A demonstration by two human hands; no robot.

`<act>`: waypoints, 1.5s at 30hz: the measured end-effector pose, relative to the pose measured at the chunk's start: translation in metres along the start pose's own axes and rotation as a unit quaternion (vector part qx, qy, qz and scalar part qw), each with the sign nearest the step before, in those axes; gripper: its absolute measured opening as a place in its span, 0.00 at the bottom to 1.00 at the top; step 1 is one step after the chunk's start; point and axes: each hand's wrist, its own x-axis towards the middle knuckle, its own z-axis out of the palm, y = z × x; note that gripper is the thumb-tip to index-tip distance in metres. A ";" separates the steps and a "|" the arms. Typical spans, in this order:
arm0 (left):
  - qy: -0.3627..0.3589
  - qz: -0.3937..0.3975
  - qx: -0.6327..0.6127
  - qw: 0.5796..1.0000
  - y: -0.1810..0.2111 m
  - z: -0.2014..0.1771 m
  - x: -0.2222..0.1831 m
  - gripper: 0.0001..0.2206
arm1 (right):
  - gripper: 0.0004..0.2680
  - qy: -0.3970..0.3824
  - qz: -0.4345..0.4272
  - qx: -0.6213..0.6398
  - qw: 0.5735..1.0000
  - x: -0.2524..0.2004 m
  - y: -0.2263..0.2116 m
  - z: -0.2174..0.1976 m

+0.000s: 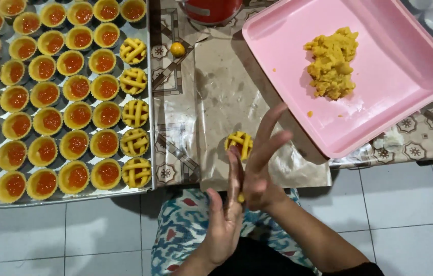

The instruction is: The person is decorating jam-filled tarts by rolling dough into thin strips and arranging them in a lattice pattern on top.

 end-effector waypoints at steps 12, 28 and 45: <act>-0.002 0.022 -0.014 1.000 -0.002 -0.002 -0.002 0.36 | 0.23 -0.035 -0.025 -0.041 0.998 0.005 -0.007 0.001; 0.009 0.076 0.129 0.989 0.003 -0.015 0.000 0.28 | 0.29 0.001 -0.105 -0.403 0.909 -0.014 -0.025 0.002; 0.017 -0.001 -0.033 0.999 0.003 -0.016 0.013 0.31 | 0.27 -0.032 -0.058 -0.263 0.962 0.010 0.015 -0.003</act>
